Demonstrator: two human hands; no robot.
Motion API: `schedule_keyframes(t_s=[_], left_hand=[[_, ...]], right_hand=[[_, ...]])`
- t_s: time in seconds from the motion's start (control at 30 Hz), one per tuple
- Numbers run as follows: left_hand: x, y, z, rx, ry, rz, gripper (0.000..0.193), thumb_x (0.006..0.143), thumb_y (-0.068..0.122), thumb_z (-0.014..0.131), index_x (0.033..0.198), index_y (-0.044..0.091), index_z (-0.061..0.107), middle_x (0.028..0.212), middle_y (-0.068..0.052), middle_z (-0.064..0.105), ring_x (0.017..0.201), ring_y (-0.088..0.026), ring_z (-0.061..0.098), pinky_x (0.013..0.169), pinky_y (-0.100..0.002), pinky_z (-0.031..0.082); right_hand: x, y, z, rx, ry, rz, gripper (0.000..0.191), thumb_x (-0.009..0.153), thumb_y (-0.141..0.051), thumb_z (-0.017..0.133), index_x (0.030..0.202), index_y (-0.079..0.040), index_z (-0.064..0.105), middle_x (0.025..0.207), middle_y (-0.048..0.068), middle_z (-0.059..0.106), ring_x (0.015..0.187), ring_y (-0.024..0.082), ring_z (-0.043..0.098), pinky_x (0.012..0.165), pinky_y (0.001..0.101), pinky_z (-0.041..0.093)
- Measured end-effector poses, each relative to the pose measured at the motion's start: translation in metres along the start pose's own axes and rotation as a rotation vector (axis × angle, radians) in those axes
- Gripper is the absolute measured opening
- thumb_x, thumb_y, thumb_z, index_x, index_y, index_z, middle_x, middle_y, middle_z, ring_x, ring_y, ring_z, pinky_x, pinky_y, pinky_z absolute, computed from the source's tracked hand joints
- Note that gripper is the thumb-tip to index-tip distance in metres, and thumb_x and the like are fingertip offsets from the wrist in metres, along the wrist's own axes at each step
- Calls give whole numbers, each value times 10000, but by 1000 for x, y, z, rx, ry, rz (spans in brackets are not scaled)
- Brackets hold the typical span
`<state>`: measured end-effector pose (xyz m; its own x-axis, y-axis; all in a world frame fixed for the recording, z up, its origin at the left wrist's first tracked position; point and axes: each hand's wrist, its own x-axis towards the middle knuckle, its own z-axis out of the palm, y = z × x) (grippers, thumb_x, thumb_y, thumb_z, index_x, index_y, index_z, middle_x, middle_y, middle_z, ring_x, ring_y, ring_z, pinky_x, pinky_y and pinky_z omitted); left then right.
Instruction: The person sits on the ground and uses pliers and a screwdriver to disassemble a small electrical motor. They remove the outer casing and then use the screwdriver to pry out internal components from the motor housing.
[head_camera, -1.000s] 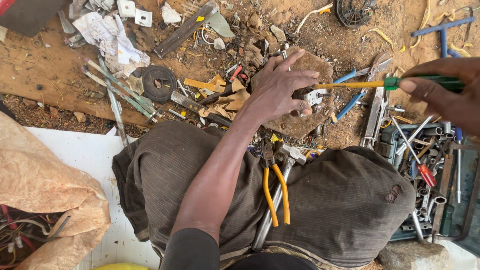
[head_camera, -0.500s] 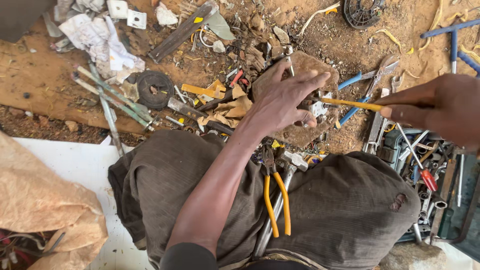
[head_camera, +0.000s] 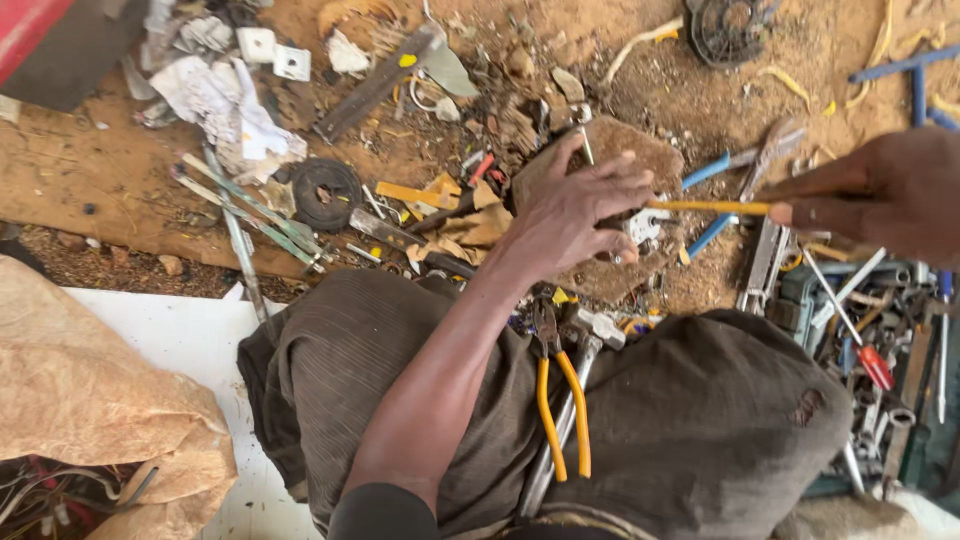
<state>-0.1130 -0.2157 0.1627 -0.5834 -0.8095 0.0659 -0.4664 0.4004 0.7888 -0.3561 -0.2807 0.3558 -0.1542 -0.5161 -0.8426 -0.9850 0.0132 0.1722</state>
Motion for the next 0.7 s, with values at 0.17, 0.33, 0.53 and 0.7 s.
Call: schedule_keyframes(t_s=[0.17,0.33,0.53,0.7], left_hand=[[0,-1,0,7,35,11,574,731,428,785,1287,344,666,1474,130,548,1462,-121,375,1285,-536,19],[1,2,-6,-48,-41,-17,571,739,476,782,1268,300,656,1479,104,528,1467,-141,347,1257,-582,-18],[3,-4,-8,-79,-64,-32,582,758,473,764,1298,285,653,1491,96,523,1433,-127,418,1264,-616,-41],[0,7,-13,-78,-58,-19,623,741,461,790,1316,276,638,1502,86,512,1409,-123,457,1267,-613,-21]], right_hand=[[11,-4,-20,257,-195,82,337,991,-316,674,1281,-163,754,658,202,556,462,237,443,426,444,385],[28,19,-5,250,-141,178,335,994,-329,665,1279,-180,762,763,270,666,499,244,535,477,419,442],[19,21,21,81,161,-191,429,942,-391,641,1309,-198,751,825,108,762,532,164,660,512,352,586],[-38,-22,3,-1261,-30,-295,685,1004,-593,428,1606,-287,311,845,-37,695,612,44,632,515,231,549]])
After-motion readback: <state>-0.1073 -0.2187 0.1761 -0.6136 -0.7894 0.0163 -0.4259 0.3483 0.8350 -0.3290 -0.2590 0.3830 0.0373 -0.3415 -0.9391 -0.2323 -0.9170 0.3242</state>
